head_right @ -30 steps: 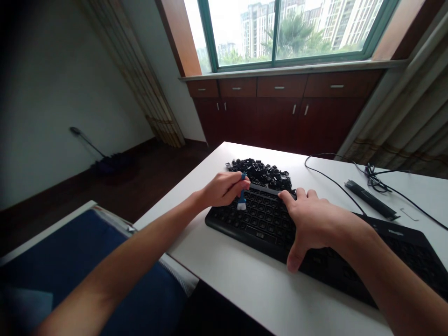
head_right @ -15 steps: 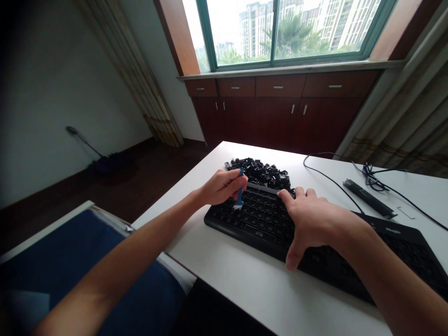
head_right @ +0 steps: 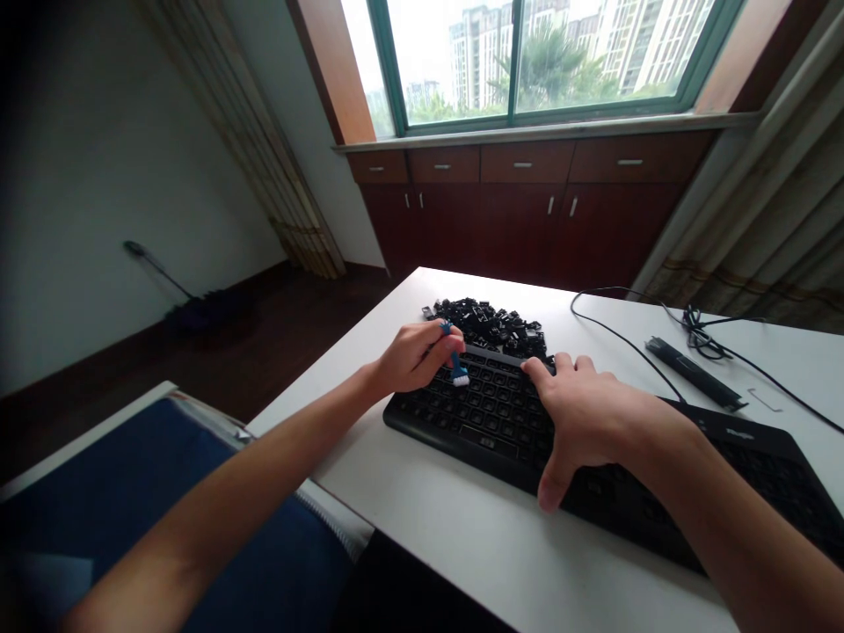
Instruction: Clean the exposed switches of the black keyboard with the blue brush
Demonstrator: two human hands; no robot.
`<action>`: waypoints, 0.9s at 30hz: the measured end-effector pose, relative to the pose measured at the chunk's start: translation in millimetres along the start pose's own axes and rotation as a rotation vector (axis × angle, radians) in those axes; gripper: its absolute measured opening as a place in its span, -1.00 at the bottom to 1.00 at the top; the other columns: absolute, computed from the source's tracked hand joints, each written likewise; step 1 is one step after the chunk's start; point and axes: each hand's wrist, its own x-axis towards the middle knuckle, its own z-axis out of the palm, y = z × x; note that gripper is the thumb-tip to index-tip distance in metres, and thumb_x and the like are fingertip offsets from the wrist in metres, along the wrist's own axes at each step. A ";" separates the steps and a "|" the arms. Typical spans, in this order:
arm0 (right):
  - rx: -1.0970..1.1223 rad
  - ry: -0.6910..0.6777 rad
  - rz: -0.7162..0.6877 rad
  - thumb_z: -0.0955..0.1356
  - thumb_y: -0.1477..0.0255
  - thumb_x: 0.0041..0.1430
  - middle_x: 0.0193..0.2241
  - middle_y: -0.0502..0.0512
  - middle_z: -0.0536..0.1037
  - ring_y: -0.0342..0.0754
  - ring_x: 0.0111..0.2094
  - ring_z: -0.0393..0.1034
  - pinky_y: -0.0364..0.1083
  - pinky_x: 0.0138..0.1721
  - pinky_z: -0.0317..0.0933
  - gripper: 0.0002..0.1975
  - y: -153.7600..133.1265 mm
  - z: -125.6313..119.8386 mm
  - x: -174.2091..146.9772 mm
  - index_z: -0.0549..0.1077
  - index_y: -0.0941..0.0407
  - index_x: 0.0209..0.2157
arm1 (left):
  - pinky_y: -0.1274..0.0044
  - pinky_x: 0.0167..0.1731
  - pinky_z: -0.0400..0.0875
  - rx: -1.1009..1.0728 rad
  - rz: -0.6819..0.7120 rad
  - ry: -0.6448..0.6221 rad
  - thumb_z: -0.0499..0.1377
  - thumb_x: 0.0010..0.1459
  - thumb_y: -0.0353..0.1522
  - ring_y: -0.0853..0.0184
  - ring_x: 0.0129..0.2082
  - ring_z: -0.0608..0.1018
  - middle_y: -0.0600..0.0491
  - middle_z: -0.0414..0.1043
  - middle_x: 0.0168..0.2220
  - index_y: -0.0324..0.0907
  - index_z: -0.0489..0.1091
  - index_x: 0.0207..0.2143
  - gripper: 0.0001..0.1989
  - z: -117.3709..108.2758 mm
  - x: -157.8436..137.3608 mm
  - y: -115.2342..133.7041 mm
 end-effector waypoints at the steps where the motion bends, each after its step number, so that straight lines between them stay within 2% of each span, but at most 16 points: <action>1: -0.001 0.000 0.000 0.53 -0.05 -0.76 0.20 0.42 0.14 0.43 0.16 0.08 0.20 0.03 0.22 0.58 -0.3 -0.3 -0.1 -0.11 0.14 0.37 | 0.68 -0.54 0.40 -0.032 -0.027 -0.010 -0.04 0.38 -0.32 0.55 -0.54 0.51 -0.02 0.50 -0.33 -0.25 0.30 -0.35 -0.73 -0.1 0.0 0.9; 6: 0.014 -0.007 0.009 0.52 -0.06 -0.75 0.21 0.41 0.13 0.43 0.15 0.09 0.21 0.03 0.23 0.59 -0.1 0.5 -1.3 -0.16 0.13 0.38 | 0.68 -0.53 0.38 -0.094 -0.098 -0.149 -0.04 0.39 -0.28 0.53 -0.58 0.51 0.09 0.45 -0.54 -0.24 0.34 -0.33 -0.71 1.9 0.4 2.9; 13: 0.019 0.008 -0.011 0.52 -0.07 -0.77 0.19 0.42 0.16 0.43 0.14 0.10 0.21 0.01 0.24 0.59 1.8 2.3 0.4 -0.12 0.13 0.37 | 0.69 -0.52 0.38 -0.119 -0.141 -0.159 -0.02 0.38 -0.27 0.54 -0.56 0.52 0.10 0.45 -0.54 -0.24 0.36 -0.31 -0.71 2.6 1.1 3.1; 16: 0.036 0.017 -0.008 0.52 -0.07 -0.78 0.21 0.41 0.15 0.46 0.15 0.09 0.23 0.01 0.24 0.59 3.0 4.2 1.7 -0.12 0.11 0.37 | 0.70 -0.53 0.38 -0.187 -0.206 -0.163 -0.04 0.38 -0.23 0.54 -0.57 0.52 0.12 0.42 -0.56 -0.24 0.35 -0.31 -0.68 3.6 0.7 3.5; 20: 0.039 0.027 -0.020 0.53 -0.06 -0.83 0.21 0.43 0.14 0.48 0.18 0.06 0.23 0.03 0.21 0.61 3.2 5.1 2.7 -0.09 0.12 0.37 | 0.69 -0.55 0.39 -0.298 -0.266 -0.133 -0.06 0.39 -0.20 0.54 -0.57 0.52 0.08 0.44 -0.49 -0.24 0.32 -0.32 -0.66 6.0 0.4 3.6; 23: 0.038 0.021 -0.005 0.53 -0.05 -0.82 0.21 0.44 0.14 0.47 0.17 0.07 0.23 0.01 0.23 0.60 2.6 4.2 2.3 -0.10 0.12 0.37 | 0.69 -0.55 0.38 -0.303 -0.250 -0.125 -0.05 0.39 -0.21 0.54 -0.55 0.53 0.07 0.45 -0.47 -0.25 0.33 -0.31 -0.66 7.6 0.2 3.9; 27: 0.034 0.019 -0.014 0.54 -0.04 -0.81 0.20 0.43 0.14 0.45 0.16 0.07 0.22 0.04 0.21 0.61 2.9 3.7 1.6 -0.11 0.13 0.37 | 0.68 -0.51 0.38 -0.188 -0.158 -0.151 -0.02 0.38 -0.26 0.53 -0.56 0.52 0.10 0.44 -0.54 -0.25 0.37 -0.30 -0.71 8.0 0.7 5.1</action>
